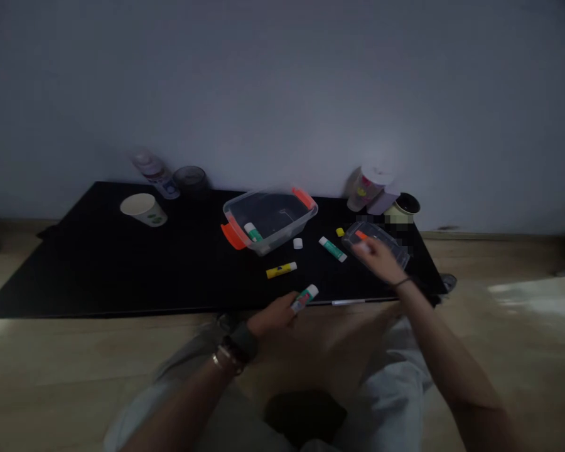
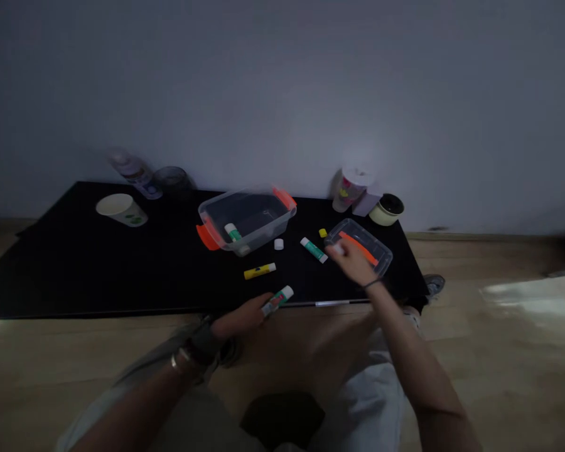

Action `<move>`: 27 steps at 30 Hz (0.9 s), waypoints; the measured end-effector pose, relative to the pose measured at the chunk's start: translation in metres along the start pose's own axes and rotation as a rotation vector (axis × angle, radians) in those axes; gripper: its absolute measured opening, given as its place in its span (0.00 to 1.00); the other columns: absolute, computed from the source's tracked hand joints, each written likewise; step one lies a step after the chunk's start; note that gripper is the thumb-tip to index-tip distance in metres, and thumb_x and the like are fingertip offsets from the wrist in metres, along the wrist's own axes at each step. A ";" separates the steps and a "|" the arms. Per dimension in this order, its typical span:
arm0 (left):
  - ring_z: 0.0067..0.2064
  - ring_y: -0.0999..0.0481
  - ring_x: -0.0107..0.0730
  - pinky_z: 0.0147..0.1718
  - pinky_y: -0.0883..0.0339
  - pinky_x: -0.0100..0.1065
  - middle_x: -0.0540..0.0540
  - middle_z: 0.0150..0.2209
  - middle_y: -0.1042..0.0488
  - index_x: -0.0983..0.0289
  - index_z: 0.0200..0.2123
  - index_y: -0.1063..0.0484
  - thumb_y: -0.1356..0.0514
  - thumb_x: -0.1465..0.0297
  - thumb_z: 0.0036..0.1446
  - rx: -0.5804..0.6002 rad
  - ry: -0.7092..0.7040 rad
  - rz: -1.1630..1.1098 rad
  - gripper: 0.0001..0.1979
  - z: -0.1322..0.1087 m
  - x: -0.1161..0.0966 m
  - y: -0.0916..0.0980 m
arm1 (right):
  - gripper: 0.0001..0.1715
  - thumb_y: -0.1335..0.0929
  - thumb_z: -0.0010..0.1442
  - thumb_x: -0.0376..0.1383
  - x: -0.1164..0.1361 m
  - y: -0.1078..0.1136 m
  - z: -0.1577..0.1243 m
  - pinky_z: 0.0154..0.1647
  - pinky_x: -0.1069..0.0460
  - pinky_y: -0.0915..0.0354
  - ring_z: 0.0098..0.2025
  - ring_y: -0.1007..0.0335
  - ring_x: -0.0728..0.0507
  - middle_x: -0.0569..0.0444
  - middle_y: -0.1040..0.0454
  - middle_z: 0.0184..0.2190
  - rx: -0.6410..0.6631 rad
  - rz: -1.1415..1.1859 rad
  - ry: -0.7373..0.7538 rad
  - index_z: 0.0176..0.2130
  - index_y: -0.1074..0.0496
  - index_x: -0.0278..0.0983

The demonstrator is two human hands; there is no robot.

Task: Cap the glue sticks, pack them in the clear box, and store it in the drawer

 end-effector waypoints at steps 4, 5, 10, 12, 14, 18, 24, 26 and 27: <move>0.47 0.23 0.46 0.45 0.34 0.39 0.65 0.46 0.24 0.68 0.49 0.32 0.51 0.64 0.68 -0.289 0.130 0.538 0.16 0.021 -0.008 0.010 | 0.13 0.31 0.61 0.42 -0.003 -0.064 -0.001 0.38 0.52 0.35 0.37 0.26 0.44 0.51 0.23 0.35 0.352 -0.299 -0.074 0.43 0.29 0.36; 0.50 0.23 0.47 0.47 0.33 0.39 0.66 0.49 0.25 0.68 0.51 0.33 0.51 0.65 0.68 -0.343 0.123 0.603 0.16 0.024 -0.013 0.012 | 0.15 0.31 0.61 0.40 0.000 -0.077 0.001 0.40 0.51 0.35 0.41 0.25 0.42 0.49 0.22 0.39 0.368 -0.386 -0.089 0.46 0.30 0.36; 0.56 0.28 0.45 0.49 0.32 0.38 0.67 0.58 0.31 0.66 0.60 0.39 0.48 0.71 0.65 -0.533 0.062 0.737 0.21 0.036 -0.029 0.018 | 0.24 0.35 0.65 0.37 0.021 -0.103 0.027 0.42 0.49 0.32 0.50 0.26 0.38 0.42 0.27 0.53 0.284 -0.643 -0.134 0.59 0.37 0.37; 0.56 0.28 0.47 0.48 0.31 0.40 0.67 0.56 0.30 0.66 0.60 0.38 0.48 0.70 0.65 -0.571 0.045 0.792 0.21 0.043 -0.032 0.020 | 0.24 0.36 0.66 0.39 0.027 -0.100 0.038 0.42 0.49 0.32 0.50 0.26 0.38 0.42 0.28 0.54 0.212 -0.679 -0.123 0.60 0.38 0.37; 0.56 0.29 0.50 0.48 0.32 0.42 0.67 0.53 0.29 0.67 0.58 0.37 0.47 0.69 0.65 -0.605 0.009 0.869 0.20 0.053 -0.036 0.023 | 0.23 0.37 0.67 0.40 0.030 -0.091 0.046 0.41 0.50 0.33 0.49 0.26 0.38 0.41 0.29 0.54 0.131 -0.683 -0.097 0.60 0.38 0.36; 0.54 0.29 0.50 0.44 0.30 0.41 0.67 0.51 0.29 0.69 0.58 0.37 0.47 0.66 0.66 -0.634 -0.013 0.911 0.20 0.069 -0.043 0.026 | 0.19 0.39 0.68 0.40 0.040 -0.059 0.056 0.39 0.49 0.35 0.45 0.27 0.39 0.43 0.26 0.48 -0.087 -0.581 -0.018 0.56 0.35 0.35; 0.53 0.28 0.45 0.41 0.29 0.37 0.66 0.55 0.32 0.68 0.63 0.43 0.46 0.61 0.66 -0.635 -0.003 0.790 0.27 0.073 -0.059 0.026 | 0.14 0.37 0.66 0.41 0.097 -0.007 0.070 0.37 0.50 0.38 0.35 0.30 0.43 0.51 0.26 0.33 -0.379 -0.292 0.258 0.46 0.31 0.36; 0.53 0.27 0.45 0.41 0.29 0.36 0.65 0.55 0.32 0.68 0.63 0.43 0.46 0.61 0.66 -0.631 -0.015 0.777 0.27 0.066 -0.065 0.026 | 0.13 0.38 0.66 0.41 0.125 -0.004 0.080 0.37 0.51 0.39 0.33 0.31 0.45 0.52 0.26 0.32 -0.374 -0.214 0.351 0.45 0.31 0.36; 0.53 0.27 0.45 0.41 0.29 0.36 0.65 0.54 0.32 0.67 0.63 0.43 0.45 0.61 0.66 -0.627 -0.025 0.782 0.27 0.061 -0.067 0.026 | 0.13 0.38 0.66 0.40 0.141 -0.008 0.086 0.37 0.51 0.39 0.33 0.31 0.46 0.52 0.26 0.33 -0.352 -0.191 0.396 0.45 0.31 0.35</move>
Point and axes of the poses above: each hand's wrist, its own z-axis towards the middle knuckle, its own y-axis out of the back of the hand, x = y × z, the point moved 4 cm from there along z, towards the middle knuckle
